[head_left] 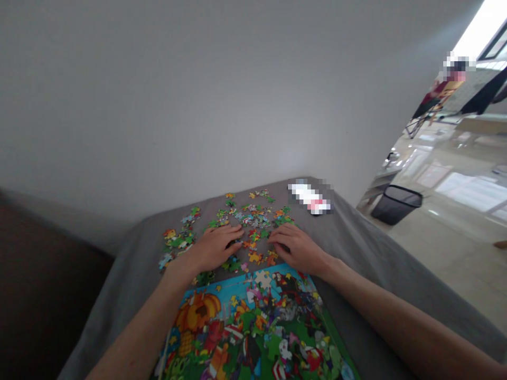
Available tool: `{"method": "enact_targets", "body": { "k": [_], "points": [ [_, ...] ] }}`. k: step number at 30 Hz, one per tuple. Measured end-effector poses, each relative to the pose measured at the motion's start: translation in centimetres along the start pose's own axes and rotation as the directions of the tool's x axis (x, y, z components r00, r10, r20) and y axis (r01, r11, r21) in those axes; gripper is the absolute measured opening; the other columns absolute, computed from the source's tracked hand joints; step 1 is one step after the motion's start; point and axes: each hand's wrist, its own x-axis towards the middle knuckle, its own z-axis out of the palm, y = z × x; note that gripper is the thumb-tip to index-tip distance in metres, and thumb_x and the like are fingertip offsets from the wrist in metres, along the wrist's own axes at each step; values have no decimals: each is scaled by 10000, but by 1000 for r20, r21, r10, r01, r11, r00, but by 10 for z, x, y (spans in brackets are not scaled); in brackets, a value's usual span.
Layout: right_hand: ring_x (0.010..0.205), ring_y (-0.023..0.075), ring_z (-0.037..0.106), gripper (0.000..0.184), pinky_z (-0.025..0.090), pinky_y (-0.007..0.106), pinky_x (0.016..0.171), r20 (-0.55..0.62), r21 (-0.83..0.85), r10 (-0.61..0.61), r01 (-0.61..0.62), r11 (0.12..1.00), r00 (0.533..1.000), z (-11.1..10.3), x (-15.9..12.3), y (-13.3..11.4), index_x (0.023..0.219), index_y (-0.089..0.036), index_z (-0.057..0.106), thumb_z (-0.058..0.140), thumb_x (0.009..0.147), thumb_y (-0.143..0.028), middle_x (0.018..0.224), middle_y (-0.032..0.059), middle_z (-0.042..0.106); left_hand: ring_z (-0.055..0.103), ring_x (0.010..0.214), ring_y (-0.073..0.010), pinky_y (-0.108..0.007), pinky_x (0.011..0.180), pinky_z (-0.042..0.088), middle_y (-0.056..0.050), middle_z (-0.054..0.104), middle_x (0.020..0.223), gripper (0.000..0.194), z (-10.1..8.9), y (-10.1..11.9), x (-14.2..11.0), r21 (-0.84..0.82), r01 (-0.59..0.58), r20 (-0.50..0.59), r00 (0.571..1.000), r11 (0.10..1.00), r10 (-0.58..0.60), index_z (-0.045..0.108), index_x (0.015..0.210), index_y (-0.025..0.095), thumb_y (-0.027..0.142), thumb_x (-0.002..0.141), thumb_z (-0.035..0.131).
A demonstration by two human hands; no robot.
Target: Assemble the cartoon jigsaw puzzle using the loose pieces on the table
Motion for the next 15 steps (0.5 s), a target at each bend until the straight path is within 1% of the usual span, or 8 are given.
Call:
{"method": "enact_targets", "body": {
  "k": [3, 5, 7, 8, 10, 12, 15],
  "points": [
    [1070, 249, 607, 276, 465, 434, 986, -104, -122, 121, -134, 984, 987, 3, 5, 9, 1079, -197, 698, 499, 907, -115, 1093, 100, 711, 509, 1357, -267, -458, 1141, 375, -62, 531, 1479, 434, -7, -7, -2, -71, -56, 18, 998, 996, 58, 632, 1333, 254, 423, 976, 451],
    [1195, 269, 569, 335, 446, 454, 1018, -110, -202, 198, -217, 955, 974, 5, 8, 12, 1201, -188, 660, 484, 921, -136, 1240, 118, 674, 527, 1341, -241, -425, 1139, 386, -48, 562, 1456, 426, -12, -10, -5, -99, -52, 34, 998, 994, 56, 634, 1328, 263, 418, 981, 441],
    [1326, 278, 493, 395, 420, 471, 1060, -70, -255, 243, -253, 933, 968, 7, 9, 13, 1325, -171, 591, 464, 951, -181, 1398, 135, 590, 527, 1338, -232, -411, 1142, 384, -52, 574, 1447, 428, -16, -8, -8, -90, -46, 28, 998, 995, 49, 629, 1335, 253, 407, 990, 427],
    [1367, 277, 460, 415, 406, 475, 1081, -42, -268, 256, -258, 928, 966, 9, 9, 14, 1365, -160, 559, 456, 966, -209, 1446, 142, 552, 517, 1347, -236, -413, 1148, 375, -63, 566, 1456, 431, -16, -6, -8, -70, -45, 13, 999, 997, 46, 627, 1339, 239, 397, 993, 424],
    [1388, 273, 445, 454, 387, 469, 1111, -7, -266, 280, -271, 925, 960, 10, 7, 15, 1411, -134, 513, 452, 978, -254, 1478, 155, 521, 471, 1384, -251, -428, 1170, 339, -86, 526, 1491, 443, -15, -1, -8, -13, -43, -25, 999, 999, 43, 611, 1362, 217, 382, 996, 421],
    [1377, 279, 456, 505, 381, 459, 1126, -23, -249, 302, -298, 921, 953, 11, 5, 16, 1440, -109, 475, 475, 963, -274, 1476, 170, 515, 393, 1438, -262, -449, 1190, 299, -89, 453, 1547, 468, -10, 5, -7, 24, -27, -35, 999, 999, 28, 558, 1417, 225, 396, 1005, 413],
    [1360, 290, 457, 549, 379, 457, 1134, -70, -234, 313, -321, 918, 947, 11, 2, 20, 1452, -106, 456, 508, 930, -271, 1457, 174, 517, 294, 1490, -270, -493, 1198, 258, -72, 338, 1614, 516, 0, 10, -5, 42, 29, 10, 1000, 999, -29, 452, 1494, 285, 477, 1021, 379]
  ]
}}
